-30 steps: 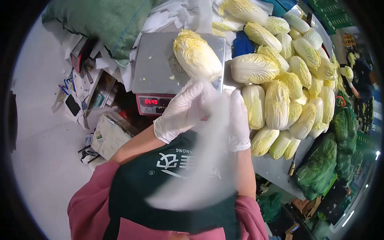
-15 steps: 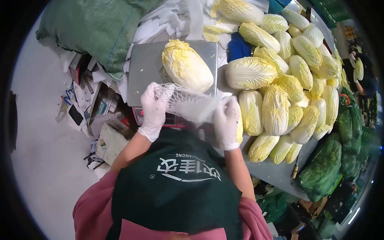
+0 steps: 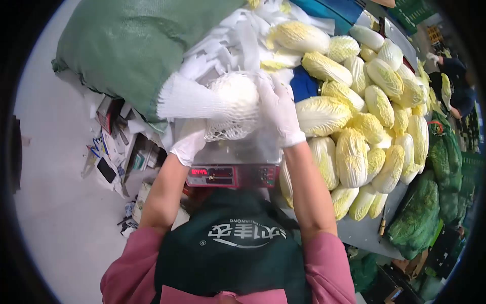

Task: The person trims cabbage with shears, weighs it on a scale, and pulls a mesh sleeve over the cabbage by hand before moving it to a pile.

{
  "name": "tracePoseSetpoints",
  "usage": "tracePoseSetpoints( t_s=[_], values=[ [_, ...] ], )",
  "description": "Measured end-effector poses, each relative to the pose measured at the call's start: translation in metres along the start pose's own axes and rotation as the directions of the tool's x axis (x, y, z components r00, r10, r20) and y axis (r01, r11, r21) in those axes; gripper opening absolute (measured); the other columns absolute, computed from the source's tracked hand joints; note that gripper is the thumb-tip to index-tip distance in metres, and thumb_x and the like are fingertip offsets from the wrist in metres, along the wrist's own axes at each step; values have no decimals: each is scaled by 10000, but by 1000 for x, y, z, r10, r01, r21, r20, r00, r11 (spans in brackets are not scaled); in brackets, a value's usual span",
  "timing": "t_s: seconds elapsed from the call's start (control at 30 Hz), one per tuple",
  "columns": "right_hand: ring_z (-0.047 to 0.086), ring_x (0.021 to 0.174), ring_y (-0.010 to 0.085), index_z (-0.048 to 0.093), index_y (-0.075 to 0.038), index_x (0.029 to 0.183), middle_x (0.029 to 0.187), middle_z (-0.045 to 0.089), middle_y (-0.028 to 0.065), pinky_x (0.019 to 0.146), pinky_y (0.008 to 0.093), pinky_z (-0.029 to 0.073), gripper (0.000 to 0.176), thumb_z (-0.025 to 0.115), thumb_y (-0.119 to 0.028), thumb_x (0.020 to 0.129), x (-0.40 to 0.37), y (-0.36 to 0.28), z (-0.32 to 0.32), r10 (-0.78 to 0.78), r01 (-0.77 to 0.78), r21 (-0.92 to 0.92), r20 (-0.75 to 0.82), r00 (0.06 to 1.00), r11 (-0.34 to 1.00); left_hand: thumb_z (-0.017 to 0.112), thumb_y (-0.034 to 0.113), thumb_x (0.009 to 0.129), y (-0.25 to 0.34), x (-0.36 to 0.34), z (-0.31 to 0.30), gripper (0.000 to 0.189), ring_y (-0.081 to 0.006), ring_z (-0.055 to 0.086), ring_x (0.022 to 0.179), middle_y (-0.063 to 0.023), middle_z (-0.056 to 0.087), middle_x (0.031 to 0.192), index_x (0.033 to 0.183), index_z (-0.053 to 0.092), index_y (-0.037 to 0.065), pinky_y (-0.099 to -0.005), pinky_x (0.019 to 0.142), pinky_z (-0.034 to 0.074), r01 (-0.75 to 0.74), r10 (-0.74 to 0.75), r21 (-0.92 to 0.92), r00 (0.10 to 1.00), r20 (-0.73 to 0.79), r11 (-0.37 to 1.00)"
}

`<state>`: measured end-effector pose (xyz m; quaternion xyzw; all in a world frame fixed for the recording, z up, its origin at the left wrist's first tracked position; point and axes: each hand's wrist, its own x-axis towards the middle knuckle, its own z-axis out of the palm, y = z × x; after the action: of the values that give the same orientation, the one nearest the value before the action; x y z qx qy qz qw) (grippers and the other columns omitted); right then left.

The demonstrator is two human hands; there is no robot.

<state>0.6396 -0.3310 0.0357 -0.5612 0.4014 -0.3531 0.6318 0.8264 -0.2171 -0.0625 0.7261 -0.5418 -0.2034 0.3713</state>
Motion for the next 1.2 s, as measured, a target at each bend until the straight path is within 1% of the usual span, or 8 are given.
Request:
tracePoseSetpoints(
  t_s=[0.13, 0.47, 0.57, 0.63, 0.73, 0.8, 0.93, 1.2],
  values=[
    [510, 1196, 228, 519, 16, 1334, 1292, 589, 121, 1051, 345, 373, 414, 452, -261, 1033, 53, 105, -4, 86, -24, -561, 85, 993, 828, 574, 229, 955, 6, 27, -7, 336, -251, 626, 1089, -161, 665, 1168, 1222, 610, 29, -352, 897, 483, 299, -291, -270, 954, 69, 915],
    [606, 1032, 197, 639, -19, 1159, 1021, 682, 131, 920, 316, 461, 384, 646, -327, 930, 51, 38, -10, -123, 108, 67, 300, 946, 992, 689, 343, 878, 33, 29, -3, 653, -230, 459, 1320, -90, 485, 1437, 1429, 436, 102, -403, 1140, 340, -28, 105, -420, 981, 161, 907],
    [636, 931, 139, 592, -60, 1260, 1077, 667, 95, 857, 263, 500, 482, 747, -267, 853, 70, 2, -60, 60, 116, -502, 321, 945, 857, 601, 380, 926, 46, 38, 0, 534, -243, 519, 1261, -101, 543, 1374, 1364, 511, 87, -414, 1107, 389, 388, -113, -907, 920, 374, 160],
    [638, 918, 157, 432, -84, 1430, 1192, 621, 132, 853, 287, 513, 774, 808, -286, 784, 72, 0, -105, 190, -148, -148, 326, 926, 978, 553, 369, 953, 47, 64, -2, 482, -238, 547, 1232, -108, 569, 1343, 1328, 546, 66, -403, 1089, 413, 446, -55, -877, 885, 461, -176],
    [543, 1206, 233, 200, -101, 1552, 1447, 426, 186, 995, 346, 461, 1109, 879, -272, 692, 41, -55, -130, 68, -130, 151, 360, 930, 980, 554, 247, 963, 141, 119, -5, 400, -218, 557, 1208, -129, 590, 1286, 1286, 568, 12, -361, 1046, 446, 336, -245, -941, 916, 318, 34],
    [341, 1386, 265, 224, -91, 1542, 1489, 366, 142, 1116, 376, 336, 1113, 890, -216, 660, 46, -59, -125, -286, 408, -444, 318, 904, 798, 596, 222, 943, 150, 154, 28, 414, -225, 550, 1206, -131, 582, 1284, 1294, 557, 7, -356, 1042, 443, 88, -170, -927, 985, 26, 365],
    [564, 1123, 138, 368, -87, 1460, 1298, 531, 53, 896, 328, 519, 788, 768, -212, 793, 115, -24, -178, 32, -39, 453, 24, 999, 891, 666, 206, 907, 198, 213, 66, 632, -266, 450, 1314, -149, 452, 1430, 1436, 392, -2, -356, 1108, 351, -193, 160, -792, 980, -121, 579],
    [571, 1201, 327, 532, -132, 1333, 1241, 621, 173, 1028, 392, 436, 711, 782, -432, 739, 397, -57, -314, -449, 448, -104, -405, 796, 888, 719, 168, 832, 45, 273, 65, 403, -298, 602, 1089, -159, 645, 1125, 1191, 620, 15, -362, 945, 464, -152, 142, 134, 986, 85, 979]
  ],
)
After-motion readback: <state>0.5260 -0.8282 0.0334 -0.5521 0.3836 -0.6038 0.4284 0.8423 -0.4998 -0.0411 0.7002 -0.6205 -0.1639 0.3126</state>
